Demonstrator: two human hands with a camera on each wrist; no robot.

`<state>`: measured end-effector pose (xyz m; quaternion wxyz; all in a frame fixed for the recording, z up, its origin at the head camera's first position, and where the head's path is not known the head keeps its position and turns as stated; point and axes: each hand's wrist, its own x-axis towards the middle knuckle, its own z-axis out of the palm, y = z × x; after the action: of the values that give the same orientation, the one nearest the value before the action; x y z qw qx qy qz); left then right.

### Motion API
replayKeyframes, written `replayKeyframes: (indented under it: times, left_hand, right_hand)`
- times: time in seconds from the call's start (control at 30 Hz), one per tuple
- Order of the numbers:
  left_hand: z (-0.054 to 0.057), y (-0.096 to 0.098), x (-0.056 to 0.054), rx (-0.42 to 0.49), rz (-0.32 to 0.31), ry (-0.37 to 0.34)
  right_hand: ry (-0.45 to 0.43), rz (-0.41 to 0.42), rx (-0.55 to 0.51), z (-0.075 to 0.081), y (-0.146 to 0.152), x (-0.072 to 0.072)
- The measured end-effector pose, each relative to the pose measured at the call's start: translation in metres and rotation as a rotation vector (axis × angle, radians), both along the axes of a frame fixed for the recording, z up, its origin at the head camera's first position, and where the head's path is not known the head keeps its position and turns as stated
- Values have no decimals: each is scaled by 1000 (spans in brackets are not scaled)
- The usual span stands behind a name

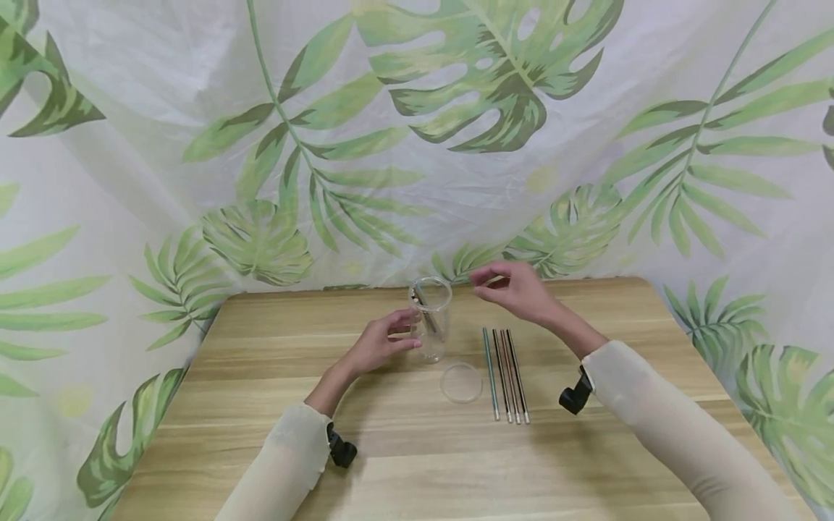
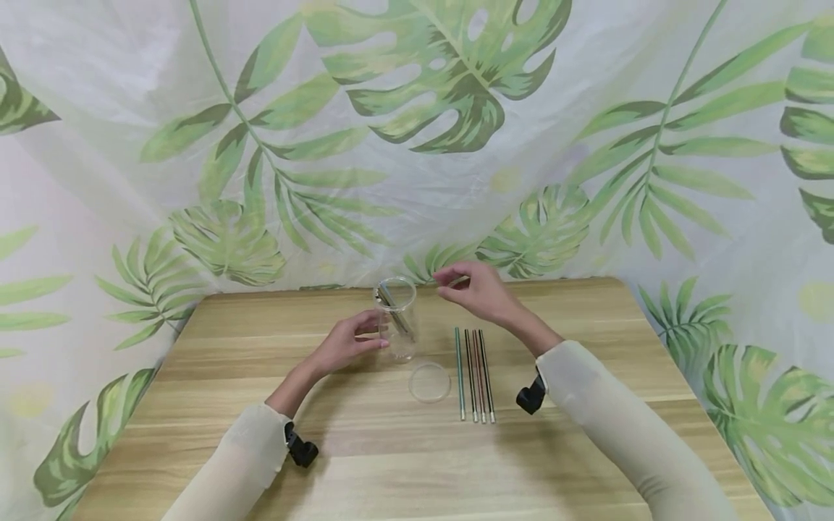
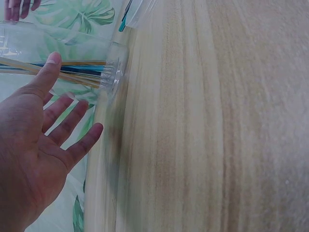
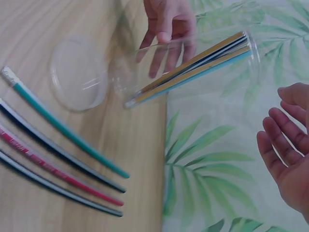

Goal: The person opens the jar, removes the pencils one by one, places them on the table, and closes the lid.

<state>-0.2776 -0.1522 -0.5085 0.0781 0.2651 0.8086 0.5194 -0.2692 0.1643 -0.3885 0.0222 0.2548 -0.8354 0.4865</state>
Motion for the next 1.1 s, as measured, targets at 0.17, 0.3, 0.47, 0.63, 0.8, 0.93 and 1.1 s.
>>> replayKeyframes:
  times: [0.17,0.3,0.47,0.63,0.8,0.93,1.1]
  left_hand:
    - [-2,-1,1,7,-2,-2]
    - [-2,-1,1,8,-3,4]
    - [-2,0,0,-8,2,5]
    - [-2,-1,0,-4,3,7]
    - [-2,-1,0,1,-3,18]
    - [-1,-1,0,4,-4,18]
    - [0,-1,0,-1,-2,8]
  right_hand:
    - [31,36,25,8,-12,-3]
    - [82,78,48,15,-23,-6]
    - [132,140,82,25,-36,-11]
    - [138,197,142,32,-45,-16]
    - [141,253,202,36,-50,-21]
    - [149,302,253,37,-54,-23]
    - [192,361,349,39,-61,-26]
